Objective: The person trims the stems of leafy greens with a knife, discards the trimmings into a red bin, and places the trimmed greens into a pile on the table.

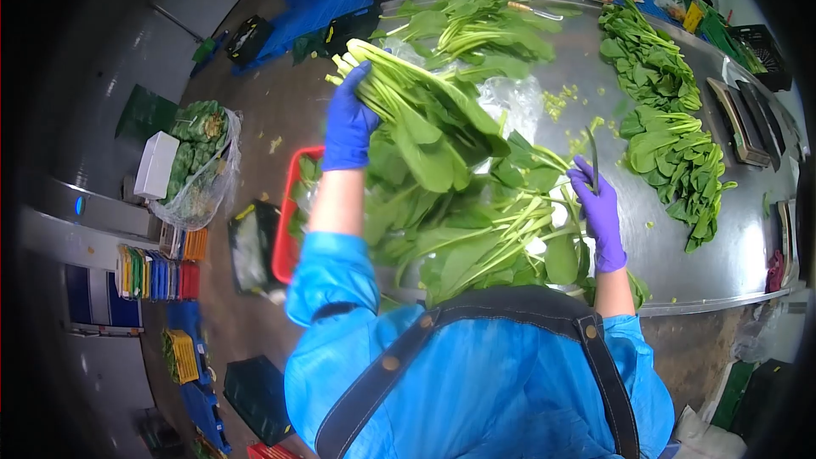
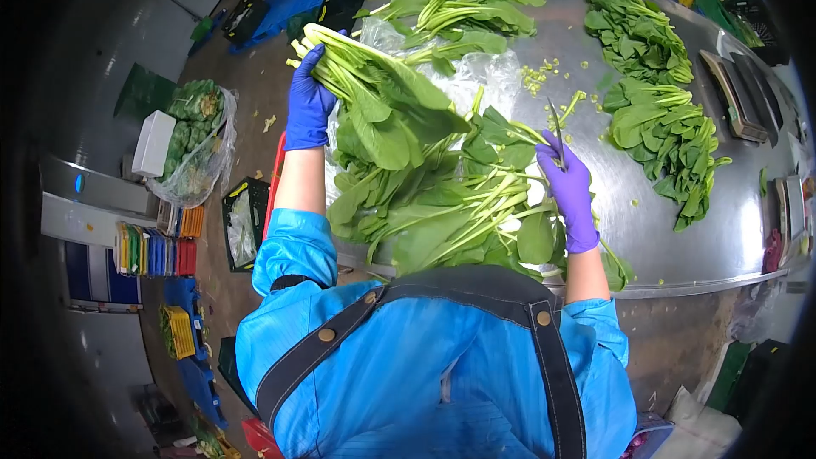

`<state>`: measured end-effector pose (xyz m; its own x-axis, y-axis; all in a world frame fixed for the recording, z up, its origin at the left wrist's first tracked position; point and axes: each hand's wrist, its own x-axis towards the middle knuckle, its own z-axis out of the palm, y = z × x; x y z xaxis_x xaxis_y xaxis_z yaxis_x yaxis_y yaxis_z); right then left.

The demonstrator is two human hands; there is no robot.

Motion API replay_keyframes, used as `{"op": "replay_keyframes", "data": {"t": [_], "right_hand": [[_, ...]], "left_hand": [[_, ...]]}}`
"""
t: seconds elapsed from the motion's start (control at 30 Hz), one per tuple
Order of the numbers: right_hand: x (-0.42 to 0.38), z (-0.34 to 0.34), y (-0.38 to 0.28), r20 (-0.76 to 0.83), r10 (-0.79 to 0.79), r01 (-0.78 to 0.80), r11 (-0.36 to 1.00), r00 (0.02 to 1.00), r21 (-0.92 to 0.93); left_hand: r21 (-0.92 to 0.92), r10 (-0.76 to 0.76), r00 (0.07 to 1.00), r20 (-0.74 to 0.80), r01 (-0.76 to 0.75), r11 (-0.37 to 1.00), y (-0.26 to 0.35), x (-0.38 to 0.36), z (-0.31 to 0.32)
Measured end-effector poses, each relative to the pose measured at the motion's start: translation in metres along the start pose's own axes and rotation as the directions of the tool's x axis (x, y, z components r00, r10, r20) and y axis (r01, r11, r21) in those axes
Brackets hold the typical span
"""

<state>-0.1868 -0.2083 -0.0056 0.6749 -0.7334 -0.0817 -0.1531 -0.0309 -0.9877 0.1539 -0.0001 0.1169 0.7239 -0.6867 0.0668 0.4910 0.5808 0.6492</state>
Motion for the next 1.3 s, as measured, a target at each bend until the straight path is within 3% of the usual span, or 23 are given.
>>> {"op": "replay_keyframes", "data": {"t": [0.13, 0.2, 0.23, 0.27, 0.3, 0.33, 0.37, 0.43, 0.47, 0.5, 0.53, 0.67, 0.73, 0.8, 0.83, 0.87, 0.93, 1.0, 1.07, 1.13, 1.2, 1.27, 1.3], "right_hand": [[-0.002, 0.001, -0.023, -0.051, 0.044, -0.044, 0.999, 0.998, 0.015], [0.004, 0.001, -0.028, -0.053, 0.043, -0.043, 0.999, 0.998, 0.0], [0.009, 0.005, -0.028, -0.057, -0.076, 0.08, 0.995, 0.995, 0.061], [0.012, 0.007, -0.027, -0.075, -0.199, 0.207, 0.971, 0.977, 0.117], [0.014, 0.01, -0.03, -0.003, -0.204, 0.203, 0.972, 0.979, 0.115], [0.019, 0.013, -0.033, 0.059, -0.217, 0.21, 0.971, 0.974, 0.111], [0.024, 0.022, -0.027, 0.108, -0.273, 0.255, 0.954, 0.956, 0.156], [0.023, 0.038, -0.017, 0.2, -0.338, 0.308, 0.937, 0.92, 0.167], [0.017, 0.044, -0.017, 0.252, -0.333, 0.308, 0.942, 0.909, 0.135], [0.005, 0.047, -0.028, 0.258, -0.281, 0.244, 0.956, 0.924, 0.165], [-0.005, 0.047, -0.037, 0.273, -0.225, 0.174, 0.964, 0.935, 0.199], [0.008, 0.042, 0.002, 0.184, -0.139, 0.076, 0.947, 0.973, 0.311], [0.008, 0.023, -0.001, 0.277, 0.003, -0.136, 0.875, 0.961, 0.465], [0.013, 0.004, 0.003, 0.255, 0.063, -0.195, 0.821, 0.965, 0.537], [0.015, -0.008, 0.006, 0.262, 0.106, -0.251, 0.744, 0.959, 0.62], [0.017, -0.017, 0.009, 0.277, 0.141, -0.299, 0.655, 0.951, 0.694], [0.01, -0.039, -0.01, 0.185, 0.136, -0.23, 0.57, 0.973, 0.789], [0.016, -0.07, -0.021, 0.178, 0.242, -0.249, 0.304, 0.954, 0.92], [0.034, -0.097, -0.011, 0.008, 0.272, -0.085, 0.273, 0.962, 0.958], [0.07, -0.142, 0.009, -0.245, 0.263, 0.08, 0.513, 0.933, 0.854], [0.102, -0.194, 0.029, -0.365, 0.155, 0.213, 0.583, 0.918, 0.784], [0.107, -0.233, 0.007, -0.467, 0.282, 0.098, 0.764, 0.838, 0.637], [0.127, -0.264, 0.037, -0.519, 0.201, 0.091, 0.871, 0.831, 0.483]], "left_hand": [[0.076, 0.007, 0.985, -0.175, 0.007, 0.997, -0.023, 0.009, 0.012], [0.361, 0.026, 0.999, 0.021, -0.032, 0.932, -0.044, 0.017, -0.019], [0.035, -0.242, 0.964, -0.109, 0.247, 0.968, -0.051, 0.016, 0.008], [0.106, -0.305, 0.95, -0.073, 0.311, 0.944, -0.069, 0.021, -0.005], [0.577, -0.103, 0.994, 0.038, 0.062, 0.814, -0.096, 0.02, -0.019], [0.72, -0.135, 0.971, 0.196, -0.049, 0.693, -0.11, 0.003, -0.002], [0.411, -0.355, 0.931, -0.086, 0.358, 0.838, -0.109, -0.024, 0.062], [0.317, -0.436, 0.897, -0.076, 0.436, 0.842, -0.139, -0.029, 0.077], [0.227, -0.431, 0.901, -0.048, 0.43, 0.874, -0.158, -0.023, 0.069], [0.545, -0.161, 0.949, 0.272, -0.014, 0.839, -0.168, -0.04, 0.063], [0.444, -0.41, 0.912, -0.009, 0.372, 0.815, -0.187, -0.016, 0.046], [0.434, -0.427, 0.904, 0.007, 0.382, 0.816, -0.211, -0.021, 0.065], [0.462, -0.423, 0.906, 0.034, 0.361, 0.81, -0.217, -0.017, 0.076], [0.038, -0.624, 0.782, 0.005, 0.623, 0.781, -0.233, 0.0, 0.075], [0.172, -0.527, 0.85, -0.016, 0.522, 0.836, -0.242, 0.0, 0.074], [0.177, -0.545, 0.838, -0.014, 0.539, 0.824, -0.246, -0.001, 0.071], [0.173, -0.564, 0.796, 0.22, 0.537, 0.826, -0.242, -0.002, 0.069], [0.231, -0.584, 0.773, 0.249, 0.538, 0.811, -0.243, -0.004, 0.06], [0.252, -0.63, 0.734, 0.252, 0.579, 0.775, -0.242, -0.009, 0.043], [0.292, -0.667, 0.727, 0.165, 0.61, 0.737, -0.235, -0.02, 0.028], [0.268, -0.687, 0.72, 0.098, 0.646, 0.715, -0.234, -0.03, 0.002], [0.236, -0.689, 0.723, 0.054, 0.661, 0.712, -0.227, -0.042, -0.01], [0.203, -0.688, 0.725, 0.007, 0.673, 0.711, -0.223, -0.047, -0.015]]}}
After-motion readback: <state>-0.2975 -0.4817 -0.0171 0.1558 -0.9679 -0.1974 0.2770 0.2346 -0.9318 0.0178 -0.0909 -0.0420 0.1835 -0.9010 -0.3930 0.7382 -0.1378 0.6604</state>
